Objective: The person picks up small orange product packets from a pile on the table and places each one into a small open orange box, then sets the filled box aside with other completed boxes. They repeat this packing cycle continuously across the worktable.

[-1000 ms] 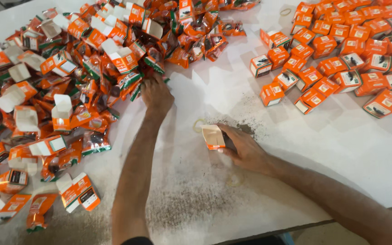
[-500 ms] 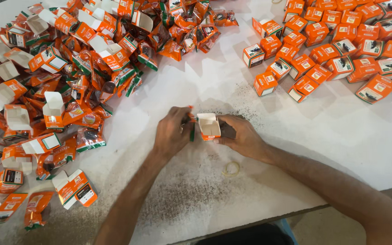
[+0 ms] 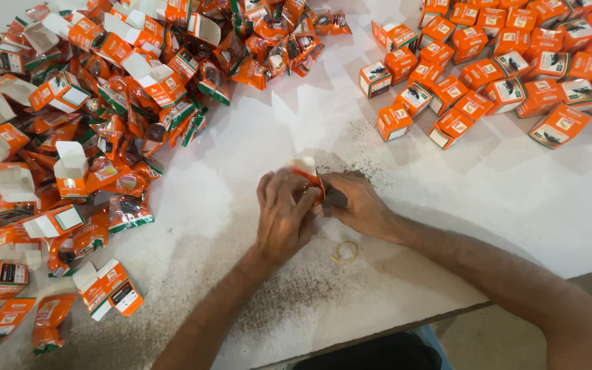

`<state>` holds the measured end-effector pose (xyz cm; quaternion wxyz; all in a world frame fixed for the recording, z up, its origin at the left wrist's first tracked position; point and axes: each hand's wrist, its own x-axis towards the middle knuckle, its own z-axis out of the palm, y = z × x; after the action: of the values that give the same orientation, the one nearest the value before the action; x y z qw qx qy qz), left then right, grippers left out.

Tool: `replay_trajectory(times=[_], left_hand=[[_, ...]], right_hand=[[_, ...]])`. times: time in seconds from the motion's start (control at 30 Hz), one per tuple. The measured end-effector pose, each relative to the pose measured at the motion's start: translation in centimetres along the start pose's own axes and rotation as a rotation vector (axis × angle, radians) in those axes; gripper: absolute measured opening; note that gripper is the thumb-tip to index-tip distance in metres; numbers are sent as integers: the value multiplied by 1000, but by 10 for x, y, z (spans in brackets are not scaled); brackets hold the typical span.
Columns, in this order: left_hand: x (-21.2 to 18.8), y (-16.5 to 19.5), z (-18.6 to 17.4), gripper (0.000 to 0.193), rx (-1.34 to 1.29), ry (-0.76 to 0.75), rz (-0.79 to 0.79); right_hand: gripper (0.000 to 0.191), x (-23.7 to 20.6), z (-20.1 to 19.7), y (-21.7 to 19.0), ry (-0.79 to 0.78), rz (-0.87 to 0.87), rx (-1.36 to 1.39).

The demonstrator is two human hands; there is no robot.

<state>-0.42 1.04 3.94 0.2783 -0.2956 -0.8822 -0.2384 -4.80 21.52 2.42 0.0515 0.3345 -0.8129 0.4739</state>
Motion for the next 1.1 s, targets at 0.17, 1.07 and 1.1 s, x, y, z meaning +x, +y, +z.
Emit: replay_trajectory(times=[0.17,1.07,1.1], left_hand=[[13,4,13,14,15,-47,-255],[-6,8,12,37,244,-66,-135],[-4,10,10,39,254,-73,-149]], right_hand=[[62,-1,2,-2,42,-55,-34],[73,-10,9,-1,-3,52,20],[75,-10,9,-1,-15,109,88]])
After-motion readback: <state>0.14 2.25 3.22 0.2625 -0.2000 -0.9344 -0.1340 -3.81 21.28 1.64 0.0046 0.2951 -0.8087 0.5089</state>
